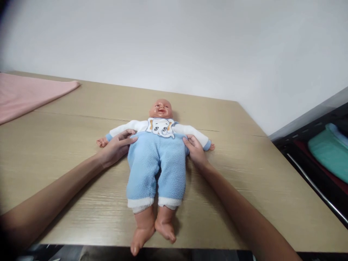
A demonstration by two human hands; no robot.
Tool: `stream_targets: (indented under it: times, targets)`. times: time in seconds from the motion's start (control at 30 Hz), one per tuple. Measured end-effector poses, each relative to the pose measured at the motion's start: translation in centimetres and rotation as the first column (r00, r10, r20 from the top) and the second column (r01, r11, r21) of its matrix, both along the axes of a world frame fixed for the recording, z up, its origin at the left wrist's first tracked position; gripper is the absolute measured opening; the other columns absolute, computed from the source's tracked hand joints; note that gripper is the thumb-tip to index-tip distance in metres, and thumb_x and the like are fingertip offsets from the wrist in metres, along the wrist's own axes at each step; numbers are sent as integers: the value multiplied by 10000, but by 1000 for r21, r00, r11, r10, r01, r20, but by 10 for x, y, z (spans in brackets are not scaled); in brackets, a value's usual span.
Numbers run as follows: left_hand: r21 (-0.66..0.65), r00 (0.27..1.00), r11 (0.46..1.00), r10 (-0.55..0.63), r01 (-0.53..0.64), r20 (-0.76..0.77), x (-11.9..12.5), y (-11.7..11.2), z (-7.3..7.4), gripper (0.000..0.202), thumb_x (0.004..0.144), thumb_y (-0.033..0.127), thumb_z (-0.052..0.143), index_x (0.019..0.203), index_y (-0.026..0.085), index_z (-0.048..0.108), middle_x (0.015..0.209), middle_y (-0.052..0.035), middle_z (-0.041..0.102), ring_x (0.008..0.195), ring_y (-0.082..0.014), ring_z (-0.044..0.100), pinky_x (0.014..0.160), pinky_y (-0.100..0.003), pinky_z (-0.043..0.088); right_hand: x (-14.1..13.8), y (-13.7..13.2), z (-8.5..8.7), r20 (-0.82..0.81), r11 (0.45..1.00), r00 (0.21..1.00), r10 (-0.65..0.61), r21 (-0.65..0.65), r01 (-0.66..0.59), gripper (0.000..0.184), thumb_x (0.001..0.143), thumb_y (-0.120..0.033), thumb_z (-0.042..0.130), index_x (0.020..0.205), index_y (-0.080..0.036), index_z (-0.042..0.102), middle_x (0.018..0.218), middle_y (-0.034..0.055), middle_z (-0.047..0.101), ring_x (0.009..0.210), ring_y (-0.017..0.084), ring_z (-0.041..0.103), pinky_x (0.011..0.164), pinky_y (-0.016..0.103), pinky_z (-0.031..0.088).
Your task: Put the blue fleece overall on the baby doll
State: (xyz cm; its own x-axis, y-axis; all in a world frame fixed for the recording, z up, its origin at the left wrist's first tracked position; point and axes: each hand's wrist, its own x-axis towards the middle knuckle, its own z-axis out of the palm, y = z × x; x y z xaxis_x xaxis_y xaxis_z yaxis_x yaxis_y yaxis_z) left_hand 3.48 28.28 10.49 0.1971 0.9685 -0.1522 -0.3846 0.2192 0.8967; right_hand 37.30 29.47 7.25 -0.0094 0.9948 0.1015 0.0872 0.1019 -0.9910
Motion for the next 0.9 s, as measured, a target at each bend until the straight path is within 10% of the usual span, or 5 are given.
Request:
stream_targets:
  times: [0.17,0.33,0.5,0.7,0.9]
  targets:
    - [252,945,961,-31,118,-325,-6,1,-1,411,894,468,889,1156,257,652,968,18,629,867,-188,596,793,-320,469,-1,0,0,21,999,999,-28,32,28,485,908,-759,763,1032,-303,653,1028,17,739,1013,267,714,930,412,619]
    - [539,612,804,301,249,-732,-9,-3,-1,317,1054,555,662,1142,252,635,1221,-70,708,1148,-306,590,1059,-461,460,-5,-1,1,96,997,994,-43,70,37,498,919,-773,738,1037,-302,627,1026,34,746,1038,277,714,943,417,614]
    - [556,403,802,445,217,-799,-1,-16,8,334,1113,549,517,1137,233,621,1198,-134,720,1178,-379,589,1124,-583,463,-15,-28,13,201,966,956,-213,187,176,533,960,-717,728,1224,-272,600,1330,148,706,1294,337,664,1204,559,518]
    - [582,480,799,456,150,-750,18,-121,32,428,1124,565,569,1484,333,571,1561,-141,600,1495,-399,552,1246,-635,471,-25,-159,55,546,967,837,-37,230,-107,590,1104,-524,623,1663,-412,470,1775,123,449,1680,414,398,1358,753,379]
    - [560,501,810,416,175,-759,47,-232,-10,1072,906,632,844,1784,464,251,1793,-170,385,1609,-504,469,1172,-767,571,-27,-246,40,698,954,714,58,171,-245,1152,915,-485,897,1830,-406,201,1918,122,197,1712,522,346,1213,762,594]
